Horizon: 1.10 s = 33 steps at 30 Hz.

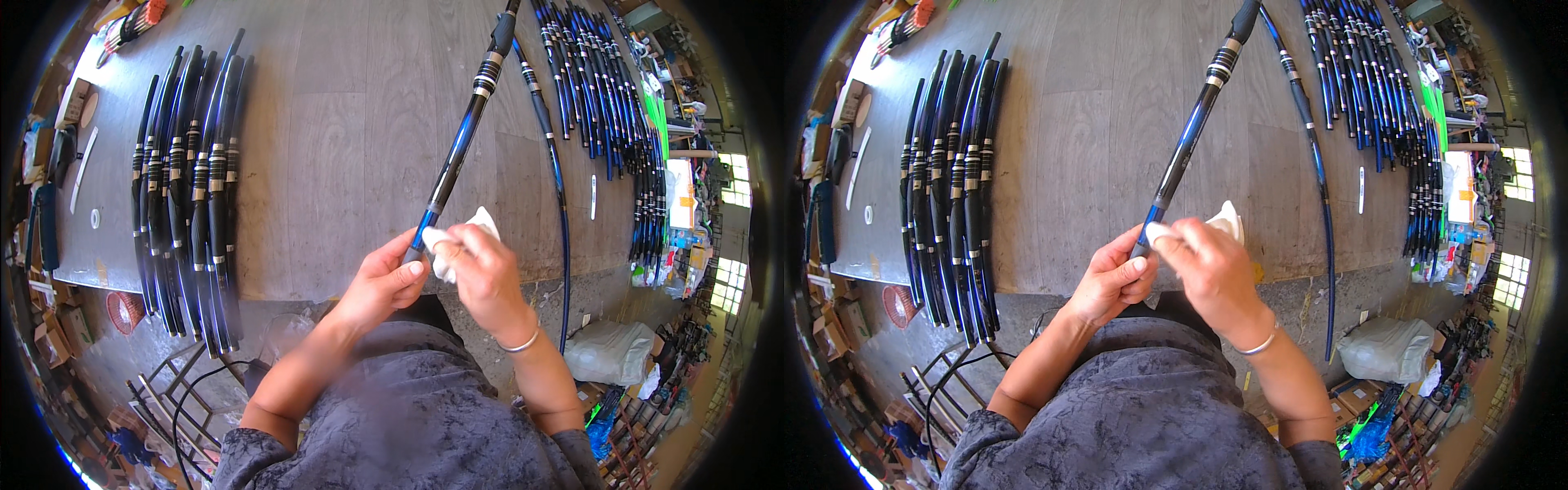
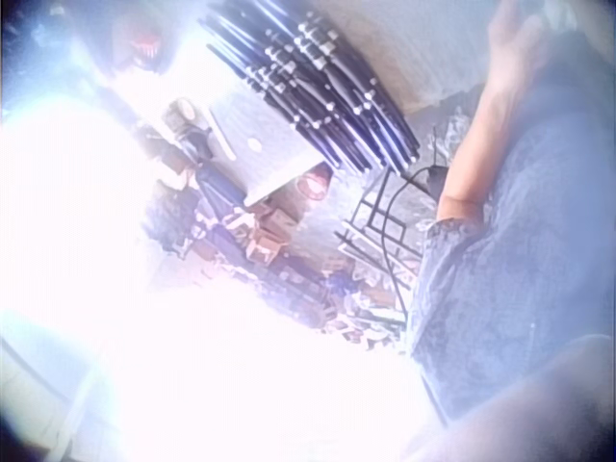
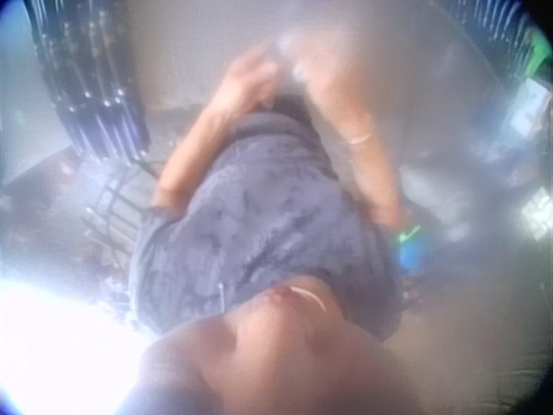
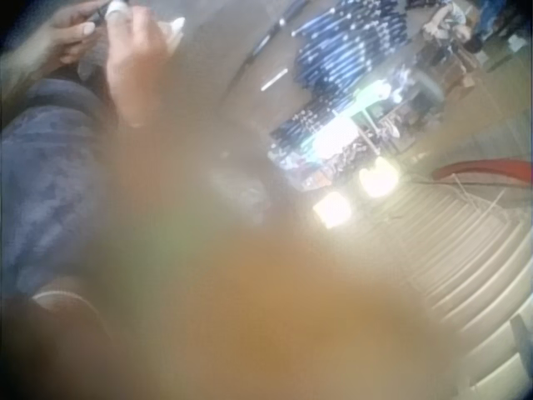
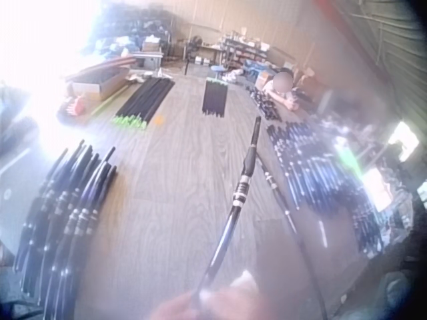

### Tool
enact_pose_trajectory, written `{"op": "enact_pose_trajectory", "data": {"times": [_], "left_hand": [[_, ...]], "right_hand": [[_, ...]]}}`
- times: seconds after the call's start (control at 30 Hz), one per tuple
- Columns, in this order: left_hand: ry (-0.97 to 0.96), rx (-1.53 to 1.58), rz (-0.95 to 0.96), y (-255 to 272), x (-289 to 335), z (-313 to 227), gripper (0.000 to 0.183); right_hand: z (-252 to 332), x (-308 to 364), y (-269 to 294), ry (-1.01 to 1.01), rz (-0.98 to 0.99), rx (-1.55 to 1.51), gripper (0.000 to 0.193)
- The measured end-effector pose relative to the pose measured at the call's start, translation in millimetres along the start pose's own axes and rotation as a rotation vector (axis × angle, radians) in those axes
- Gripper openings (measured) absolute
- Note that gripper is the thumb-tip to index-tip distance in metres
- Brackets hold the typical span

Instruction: The person marks a blue and black rod with a white marker, wipes the surface of several rods with a white cloth, and organizes them on a table in a workspace.

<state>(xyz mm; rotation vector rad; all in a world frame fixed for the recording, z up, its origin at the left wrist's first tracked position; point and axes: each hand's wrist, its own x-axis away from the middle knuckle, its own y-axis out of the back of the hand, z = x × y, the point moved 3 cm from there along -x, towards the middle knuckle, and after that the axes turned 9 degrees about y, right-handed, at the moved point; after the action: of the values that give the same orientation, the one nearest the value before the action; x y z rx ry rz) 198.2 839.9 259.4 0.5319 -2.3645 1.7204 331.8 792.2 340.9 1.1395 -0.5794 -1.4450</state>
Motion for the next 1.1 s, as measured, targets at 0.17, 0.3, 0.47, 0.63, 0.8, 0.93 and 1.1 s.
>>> {"op": "enact_pose_trajectory", "data": {"times": [0.17,0.3,0.47,0.63,0.8,0.93,1.1], "left_hand": [[-0.008,0.009,0.005,-2,-1,0,0.054],[0.013,0.036,0.029,1,-1,0,0.055],[0.033,0.174,0.091,1,-1,2,0.059],[0.042,0.293,0.146,10,0,9,0.062],[0.035,0.343,0.185,13,1,8,0.063],[0.031,0.355,0.198,17,1,8,0.063],[0.031,0.372,0.244,20,0,8,0.063]], "right_hand": [[-9,0,1,0.011,-0.003,0.000,0.024],[-3,0,0,0.027,0.001,0.025,0.023],[-20,-6,12,-0.038,-0.054,0.040,0.021],[-29,6,10,-0.123,-0.075,-0.001,0.024],[-49,23,0,-0.267,0.024,-0.009,0.032],[-50,23,-2,-0.250,0.076,0.041,0.038],[-50,22,0,-0.285,0.067,-0.010,0.035]]}}
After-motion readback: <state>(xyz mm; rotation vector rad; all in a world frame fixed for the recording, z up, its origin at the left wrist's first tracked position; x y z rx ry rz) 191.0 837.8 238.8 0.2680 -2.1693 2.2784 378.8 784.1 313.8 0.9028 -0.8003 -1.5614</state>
